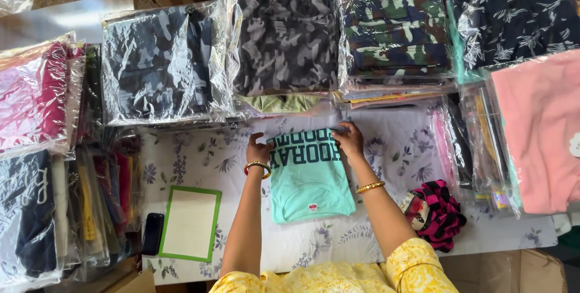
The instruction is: The person folds shirts on a table, smoothing and aligning each one by hand, then wraps the folded shirts in clear plastic bags and stacks the wrapped shirts with piles of similarly packed clothing around the table.
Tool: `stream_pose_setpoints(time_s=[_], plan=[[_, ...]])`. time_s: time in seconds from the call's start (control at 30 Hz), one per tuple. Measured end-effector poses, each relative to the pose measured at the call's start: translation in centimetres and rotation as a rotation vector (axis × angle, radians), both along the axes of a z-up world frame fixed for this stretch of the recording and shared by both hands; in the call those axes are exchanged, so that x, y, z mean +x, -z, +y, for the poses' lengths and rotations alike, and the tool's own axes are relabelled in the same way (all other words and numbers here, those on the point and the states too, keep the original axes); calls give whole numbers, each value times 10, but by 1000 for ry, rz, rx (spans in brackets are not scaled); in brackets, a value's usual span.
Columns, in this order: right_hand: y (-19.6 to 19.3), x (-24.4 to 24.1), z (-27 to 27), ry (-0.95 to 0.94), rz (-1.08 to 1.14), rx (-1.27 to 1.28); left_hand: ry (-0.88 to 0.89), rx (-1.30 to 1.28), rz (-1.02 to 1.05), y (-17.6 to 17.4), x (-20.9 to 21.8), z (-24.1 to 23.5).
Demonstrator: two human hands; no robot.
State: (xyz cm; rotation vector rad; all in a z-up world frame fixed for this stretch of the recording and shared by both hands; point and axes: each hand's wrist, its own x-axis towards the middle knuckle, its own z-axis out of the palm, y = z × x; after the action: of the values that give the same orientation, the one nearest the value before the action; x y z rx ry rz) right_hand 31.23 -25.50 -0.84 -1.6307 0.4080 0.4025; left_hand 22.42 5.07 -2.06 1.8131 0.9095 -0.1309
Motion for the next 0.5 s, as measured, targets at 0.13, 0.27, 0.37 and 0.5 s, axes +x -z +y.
stream_pose_setpoints(time_s=[0.13, 0.27, 0.37, 0.5], plan=[[-19, 8, -2, 10, 57, 10, -41, -148, -73, -5, 6, 4], [-24, 11, -4, 13, 200, 41, -166, -264, -49, -16, 14, 3], [-30, 12, -5, 41, 146, 40, -241, -220, -84, -1, 12, 5], [-43, 15, -9, 66, 141, 51, -282, -160, -104, -8, 13, 2]])
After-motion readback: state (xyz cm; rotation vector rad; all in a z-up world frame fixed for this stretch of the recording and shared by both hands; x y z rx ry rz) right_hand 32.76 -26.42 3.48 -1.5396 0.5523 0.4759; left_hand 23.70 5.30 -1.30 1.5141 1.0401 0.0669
